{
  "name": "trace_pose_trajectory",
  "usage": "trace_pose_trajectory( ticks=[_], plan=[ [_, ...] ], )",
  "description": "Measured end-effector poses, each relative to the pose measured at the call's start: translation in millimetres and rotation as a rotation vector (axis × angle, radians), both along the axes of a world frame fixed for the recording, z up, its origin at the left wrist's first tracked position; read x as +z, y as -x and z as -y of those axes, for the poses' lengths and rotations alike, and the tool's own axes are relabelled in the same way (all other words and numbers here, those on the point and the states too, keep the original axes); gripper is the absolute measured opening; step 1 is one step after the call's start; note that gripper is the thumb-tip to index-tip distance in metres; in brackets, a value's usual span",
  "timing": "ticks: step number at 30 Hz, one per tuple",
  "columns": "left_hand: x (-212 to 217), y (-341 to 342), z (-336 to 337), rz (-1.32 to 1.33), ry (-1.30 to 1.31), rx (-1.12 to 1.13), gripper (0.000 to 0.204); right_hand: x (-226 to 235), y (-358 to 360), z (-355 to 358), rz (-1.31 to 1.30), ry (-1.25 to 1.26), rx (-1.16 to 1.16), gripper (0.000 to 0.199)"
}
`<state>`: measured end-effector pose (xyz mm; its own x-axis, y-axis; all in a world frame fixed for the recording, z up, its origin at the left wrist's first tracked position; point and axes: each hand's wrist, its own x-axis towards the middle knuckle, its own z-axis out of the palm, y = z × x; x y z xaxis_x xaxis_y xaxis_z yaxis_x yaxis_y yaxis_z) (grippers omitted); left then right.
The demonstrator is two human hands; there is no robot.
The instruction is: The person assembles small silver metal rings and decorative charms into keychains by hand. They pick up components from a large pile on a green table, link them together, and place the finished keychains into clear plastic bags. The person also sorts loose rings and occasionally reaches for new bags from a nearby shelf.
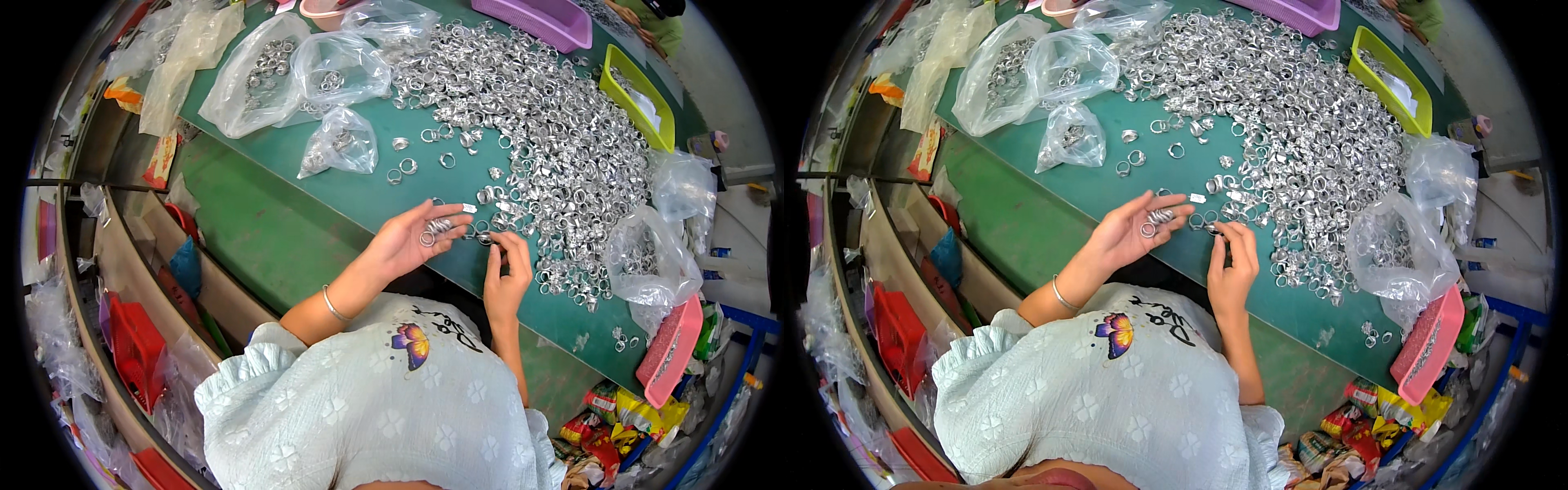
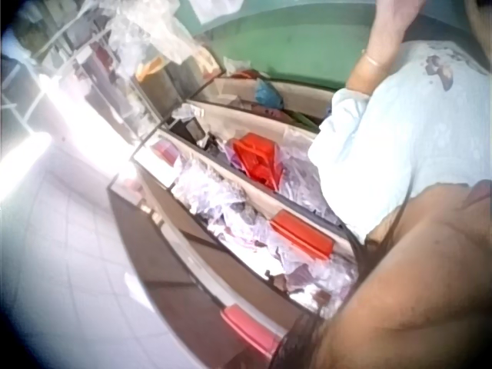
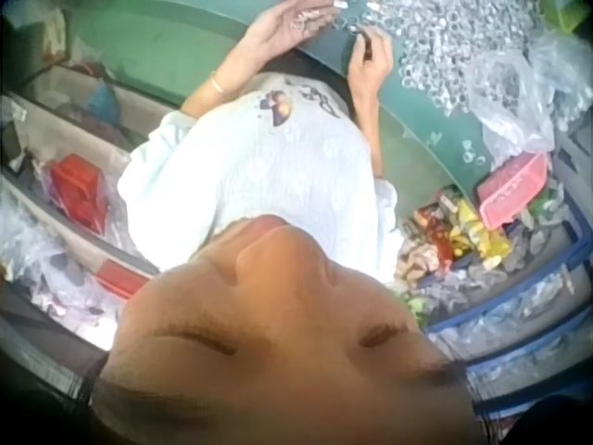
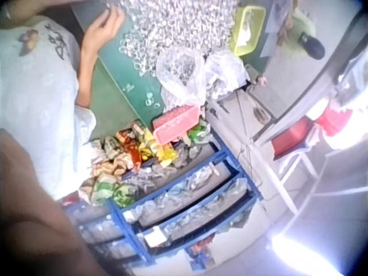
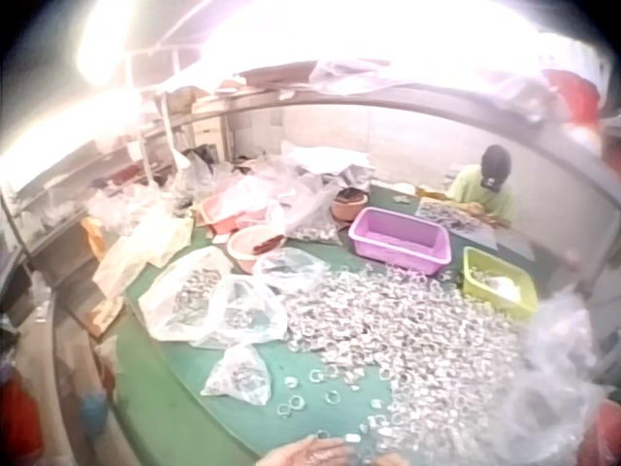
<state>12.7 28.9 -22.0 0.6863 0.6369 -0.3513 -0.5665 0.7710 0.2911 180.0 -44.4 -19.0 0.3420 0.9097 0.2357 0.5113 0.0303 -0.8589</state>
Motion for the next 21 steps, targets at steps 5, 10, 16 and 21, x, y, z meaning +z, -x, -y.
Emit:
trace_pose_trajectory(
  ticks=[5, 10, 16, 21],
  plan=[
    [10.8, 2.2, 1.6, 0.295, 0.140, 0.084, 0.055, 1.3, 1.9, -1.5, -0.047, -0.070, 0.051, 0.014],
    [-0.2, 0.7, 2.5, 0.328, 0.184, 0.118, 0.051, -1.5, 0.7, -0.8, -0.024, -0.073, 0.058, 0.013],
    [-22.4, 2.1, 2.6, 0.341, 0.241, 0.159, 0.032, -0.5, 0.7, -0.5, 0.007, -0.129, 0.028, 0.012],
    [-6.6, 3.0, -1.1, 0.277, 0.322, 0.135, 0.041, -6.5, -1.1, -0.4, 0.025, -0.174, -0.004, 0.013]
  ],
)
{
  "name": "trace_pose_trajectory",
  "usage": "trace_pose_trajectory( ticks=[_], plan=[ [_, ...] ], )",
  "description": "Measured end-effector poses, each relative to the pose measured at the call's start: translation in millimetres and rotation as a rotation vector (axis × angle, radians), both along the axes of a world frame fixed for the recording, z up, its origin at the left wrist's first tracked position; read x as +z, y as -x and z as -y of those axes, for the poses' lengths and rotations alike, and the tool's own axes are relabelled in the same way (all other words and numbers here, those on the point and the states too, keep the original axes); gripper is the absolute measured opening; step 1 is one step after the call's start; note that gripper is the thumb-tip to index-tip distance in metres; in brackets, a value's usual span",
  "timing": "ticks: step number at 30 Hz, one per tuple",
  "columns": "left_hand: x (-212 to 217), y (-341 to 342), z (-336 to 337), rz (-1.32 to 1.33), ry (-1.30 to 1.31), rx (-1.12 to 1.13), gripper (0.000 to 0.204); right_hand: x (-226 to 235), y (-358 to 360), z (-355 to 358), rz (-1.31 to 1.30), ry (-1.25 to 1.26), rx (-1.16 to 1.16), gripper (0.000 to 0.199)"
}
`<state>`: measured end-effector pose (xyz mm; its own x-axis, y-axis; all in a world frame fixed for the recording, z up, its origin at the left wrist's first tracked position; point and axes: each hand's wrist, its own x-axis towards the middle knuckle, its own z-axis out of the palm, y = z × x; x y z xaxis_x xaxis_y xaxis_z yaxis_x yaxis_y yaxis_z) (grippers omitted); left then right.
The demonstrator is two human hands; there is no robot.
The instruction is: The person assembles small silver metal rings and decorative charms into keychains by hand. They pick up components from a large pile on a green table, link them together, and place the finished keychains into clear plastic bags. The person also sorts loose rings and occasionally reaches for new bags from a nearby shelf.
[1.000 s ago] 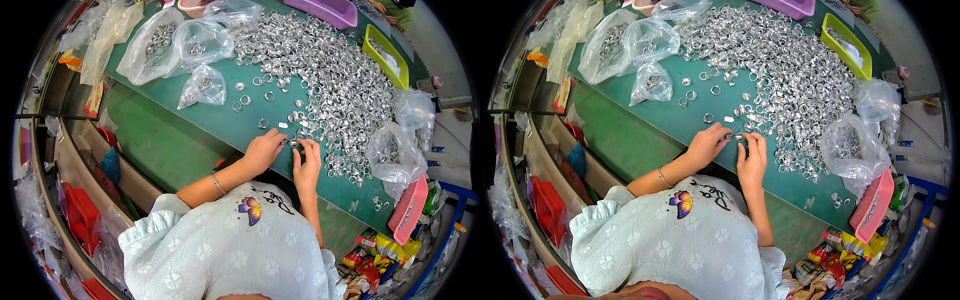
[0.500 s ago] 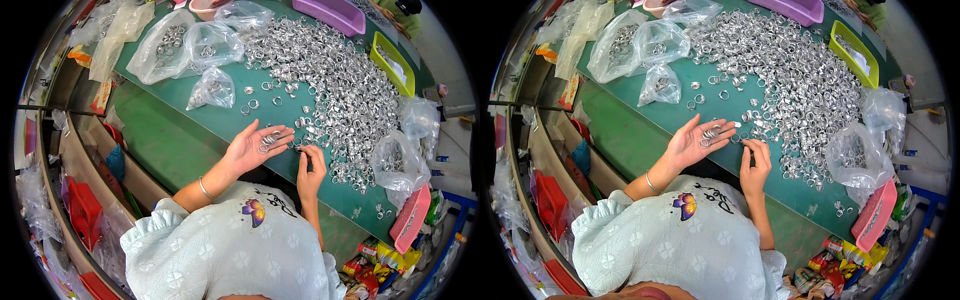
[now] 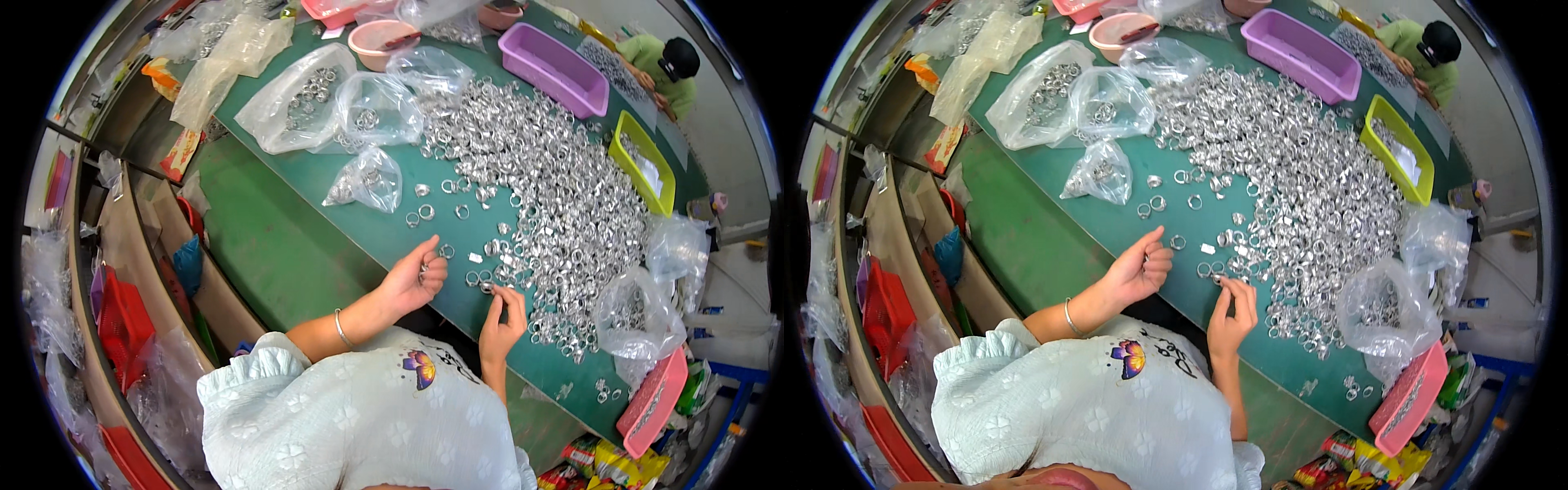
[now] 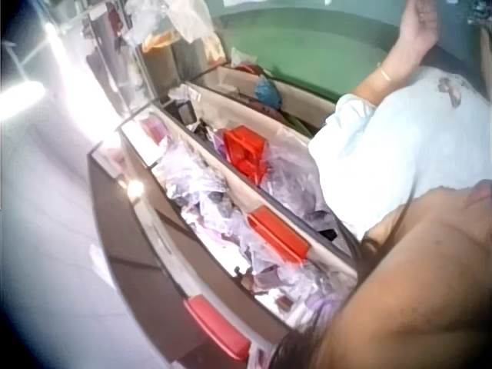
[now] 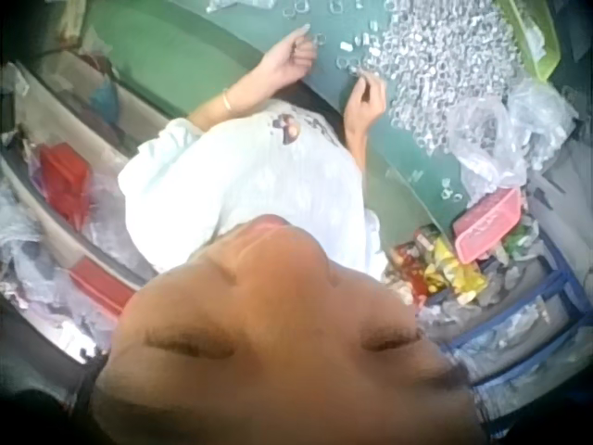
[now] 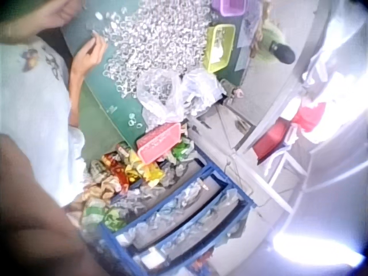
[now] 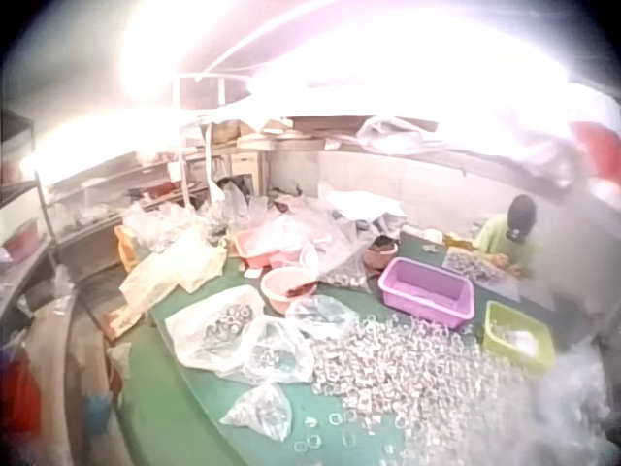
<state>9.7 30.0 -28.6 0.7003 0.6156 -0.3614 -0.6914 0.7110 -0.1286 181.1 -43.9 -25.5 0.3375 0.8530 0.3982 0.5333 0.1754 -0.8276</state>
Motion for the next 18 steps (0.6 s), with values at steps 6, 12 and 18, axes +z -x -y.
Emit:
trace_pose_trajectory(
  ticks=[6, 12, 18],
  plan=[
    [20.3, 7.3, 0.2, -0.358, -0.069, 0.018, 0.027, -10.0, -0.2, 0.4, 0.054, -0.029, -0.017, 0.014],
    [91.2, 41.7, -43.2, -0.699, -0.440, 0.194, 0.018, -16.5, -0.5, 1.3, -0.002, -0.042, -0.015, 0.013],
    [68.1, 114.0, -210.8, -1.831, -1.503, 0.211, 0.022, -15.4, -0.8, -1.7, -0.054, -0.035, -0.038, 0.011]
  ],
)
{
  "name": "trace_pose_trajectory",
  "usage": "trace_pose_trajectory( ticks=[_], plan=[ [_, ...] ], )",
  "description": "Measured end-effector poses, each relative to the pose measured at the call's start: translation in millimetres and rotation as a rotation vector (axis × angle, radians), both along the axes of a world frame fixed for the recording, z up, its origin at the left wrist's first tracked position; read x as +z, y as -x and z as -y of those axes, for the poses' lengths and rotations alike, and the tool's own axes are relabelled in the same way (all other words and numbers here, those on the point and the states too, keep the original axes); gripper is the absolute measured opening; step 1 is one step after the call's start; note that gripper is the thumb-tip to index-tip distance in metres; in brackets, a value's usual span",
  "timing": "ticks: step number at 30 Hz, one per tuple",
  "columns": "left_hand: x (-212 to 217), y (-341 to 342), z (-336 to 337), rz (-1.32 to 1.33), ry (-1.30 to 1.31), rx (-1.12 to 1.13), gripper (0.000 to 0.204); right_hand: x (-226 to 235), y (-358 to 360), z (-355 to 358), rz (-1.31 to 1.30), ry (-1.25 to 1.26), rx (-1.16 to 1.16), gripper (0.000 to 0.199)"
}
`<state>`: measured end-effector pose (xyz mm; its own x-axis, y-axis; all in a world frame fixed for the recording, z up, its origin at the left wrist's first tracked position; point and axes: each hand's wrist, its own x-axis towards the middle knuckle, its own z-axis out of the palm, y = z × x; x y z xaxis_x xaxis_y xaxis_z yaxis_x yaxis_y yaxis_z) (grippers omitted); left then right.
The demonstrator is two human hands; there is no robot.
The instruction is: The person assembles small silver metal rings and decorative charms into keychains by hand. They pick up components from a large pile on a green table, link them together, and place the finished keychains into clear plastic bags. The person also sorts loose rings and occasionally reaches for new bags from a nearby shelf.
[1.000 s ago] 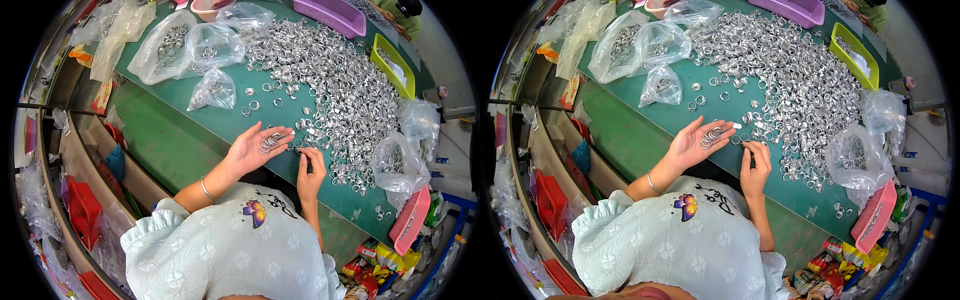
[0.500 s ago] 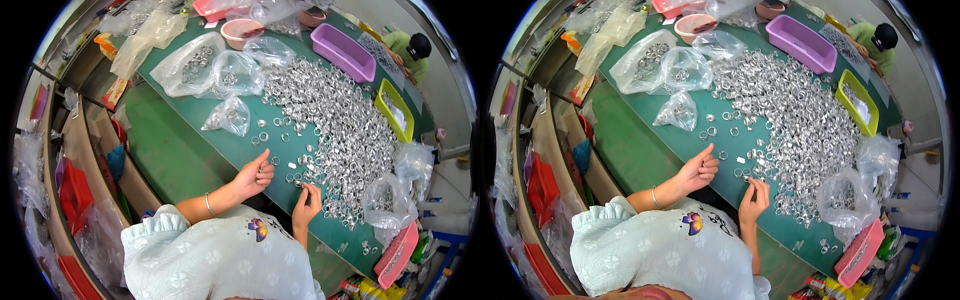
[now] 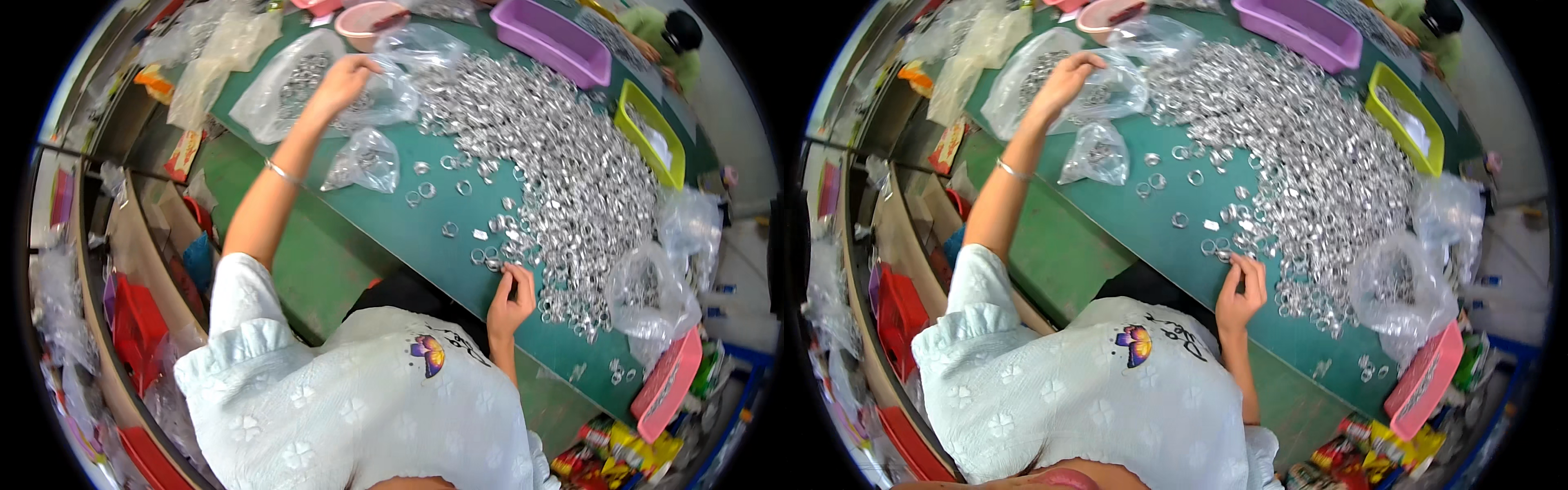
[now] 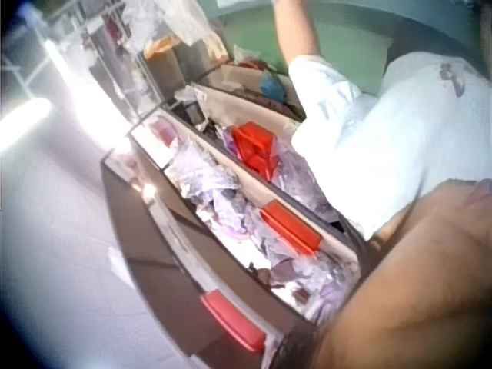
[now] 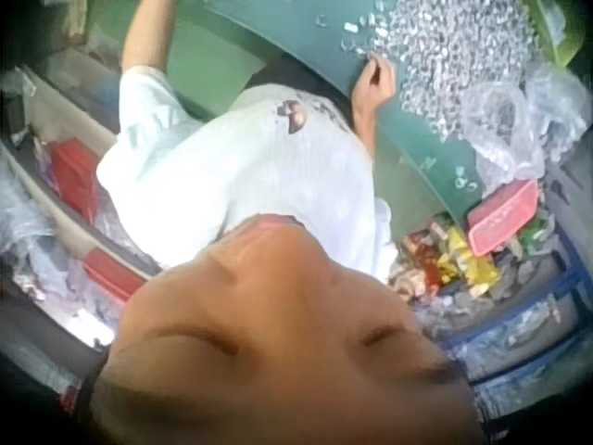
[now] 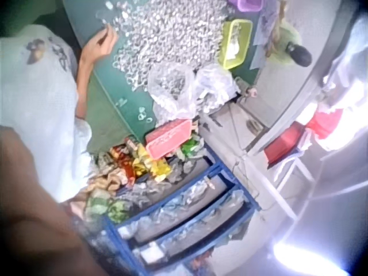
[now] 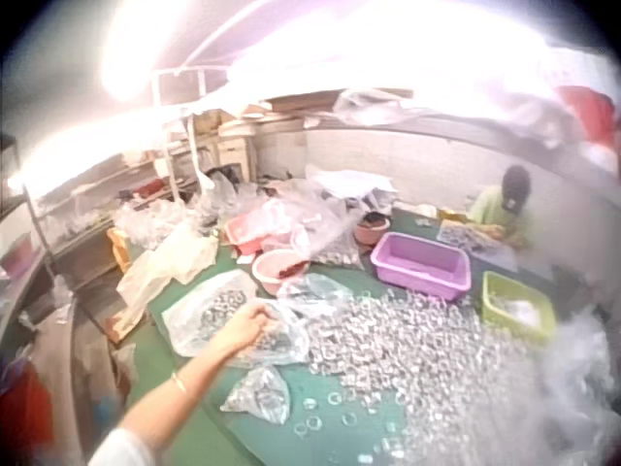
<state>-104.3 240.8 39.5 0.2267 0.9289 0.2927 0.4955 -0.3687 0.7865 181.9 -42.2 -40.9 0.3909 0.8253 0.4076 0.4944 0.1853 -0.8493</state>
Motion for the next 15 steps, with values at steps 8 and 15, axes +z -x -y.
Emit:
trace_pose_trajectory(
  ticks=[8, 15],
  plan=[
    [-28.5, 5.9, -20.8, -0.669, -0.312, 0.047, 0.031, 6.2, -8.7, 12.1, -0.056, 0.126, -0.027, 0.014],
    [15.1, -79.7, 148.5, -0.154, -0.238, -0.282, 0.023, 8.4, 2.3, 8.6, 0.328, 0.245, 0.033, 0.042]
  ],
)
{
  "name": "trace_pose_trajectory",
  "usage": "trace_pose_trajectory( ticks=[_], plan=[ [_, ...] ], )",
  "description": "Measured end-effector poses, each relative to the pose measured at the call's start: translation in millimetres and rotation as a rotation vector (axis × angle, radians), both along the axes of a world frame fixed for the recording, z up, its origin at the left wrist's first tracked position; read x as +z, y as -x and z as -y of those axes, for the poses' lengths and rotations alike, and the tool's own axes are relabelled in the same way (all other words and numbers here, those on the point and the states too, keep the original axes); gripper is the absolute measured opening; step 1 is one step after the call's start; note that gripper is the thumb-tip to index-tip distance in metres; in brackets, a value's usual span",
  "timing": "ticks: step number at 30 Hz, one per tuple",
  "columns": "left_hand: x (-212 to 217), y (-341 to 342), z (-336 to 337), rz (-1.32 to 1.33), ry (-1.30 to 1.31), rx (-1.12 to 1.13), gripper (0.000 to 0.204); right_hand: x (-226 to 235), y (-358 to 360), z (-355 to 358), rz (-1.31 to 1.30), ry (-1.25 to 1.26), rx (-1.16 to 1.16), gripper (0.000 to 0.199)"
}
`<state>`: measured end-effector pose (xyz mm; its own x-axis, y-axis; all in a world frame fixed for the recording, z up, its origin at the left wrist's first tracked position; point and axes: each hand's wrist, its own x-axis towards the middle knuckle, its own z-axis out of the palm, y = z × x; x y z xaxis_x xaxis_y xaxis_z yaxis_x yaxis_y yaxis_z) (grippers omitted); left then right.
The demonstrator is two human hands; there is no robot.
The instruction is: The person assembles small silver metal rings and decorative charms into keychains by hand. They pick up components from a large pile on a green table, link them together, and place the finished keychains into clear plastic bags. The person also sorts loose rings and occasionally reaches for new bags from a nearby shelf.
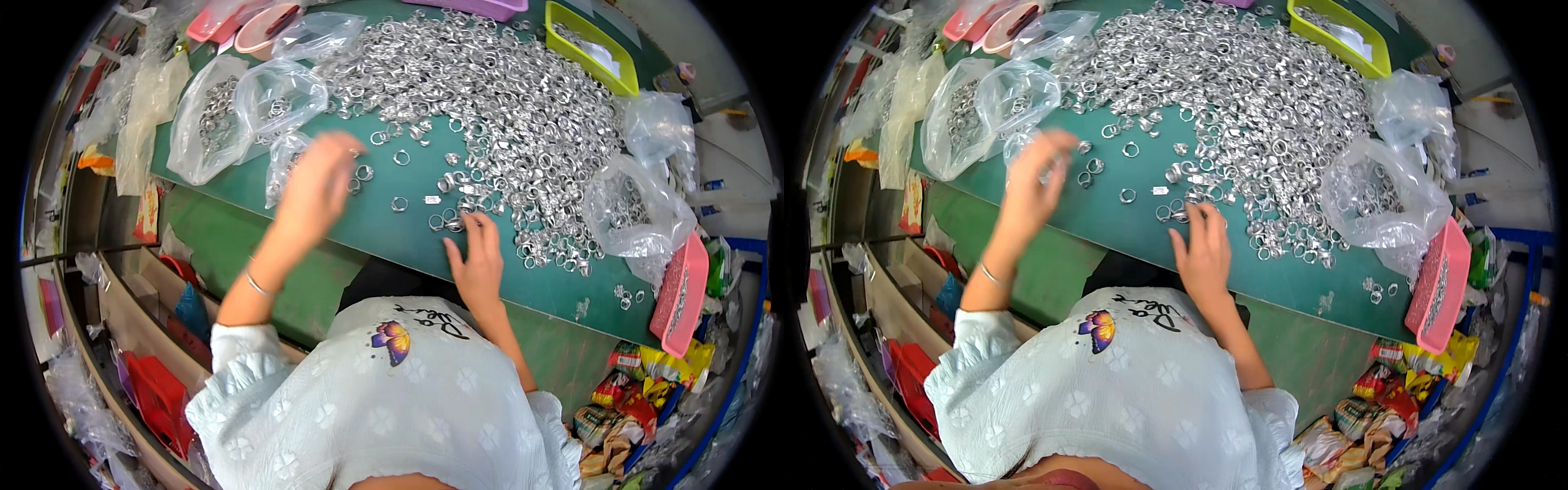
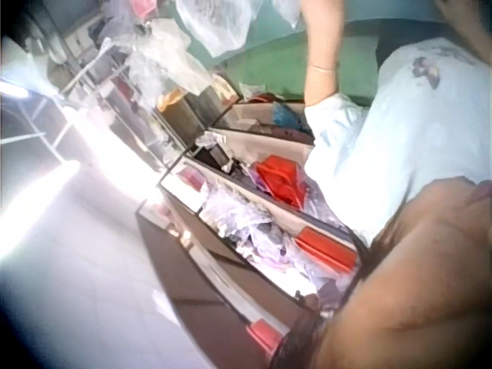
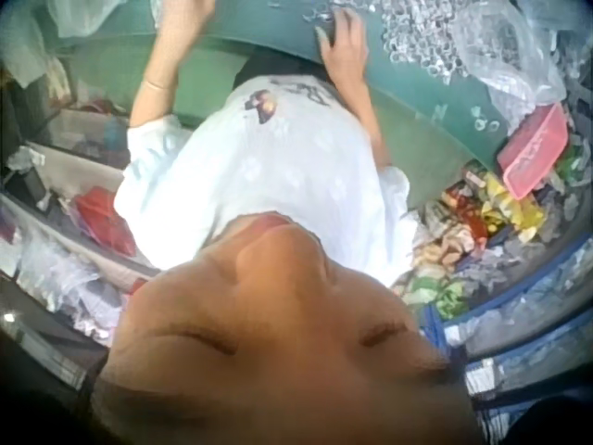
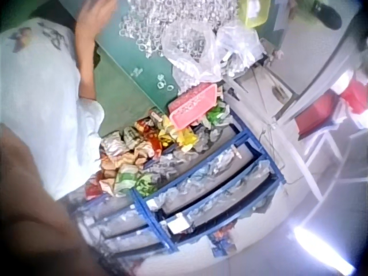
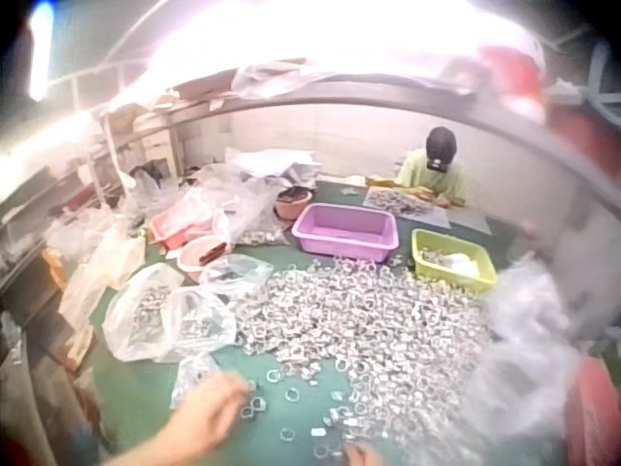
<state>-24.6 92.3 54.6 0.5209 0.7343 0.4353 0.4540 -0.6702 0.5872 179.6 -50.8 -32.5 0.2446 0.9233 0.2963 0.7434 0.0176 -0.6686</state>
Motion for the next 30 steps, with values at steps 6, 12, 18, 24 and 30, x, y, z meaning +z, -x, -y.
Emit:
trace_pose_trajectory(
  ticks=[6, 12, 18, 24, 30],
  plan=[
    [-60.6, -53.5, 68.4, -0.095, 0.320, -0.204, 0.050, -5.7, 7.9, -9.5, 0.118, 0.002, 0.025, 0.046],
    [-87.5, -70.3, 78.7, 0.022, 0.325, -0.203, 0.059, -8.4, 3.0, -16.5, 0.120, 0.021, 0.099, 0.041],
    [-80.3, -65.6, 83.9, -0.010, 0.167, -0.014, 0.051, -17.1, -1.4, -20.4, 0.150, -0.064, 0.127, 0.026],
    [-80.0, -75.3, 90.4, -0.183, 0.170, -0.084, 0.054, 2.5, -20.9, 12.1, -0.125, -0.045, 0.128, 0.027],
    [-88.7, -89.9, 90.3, -0.240, 0.083, -0.036, 0.043, 5.1, -112.5, 74.3, 0.128, -0.191, -0.564, 0.022]
  ],
)
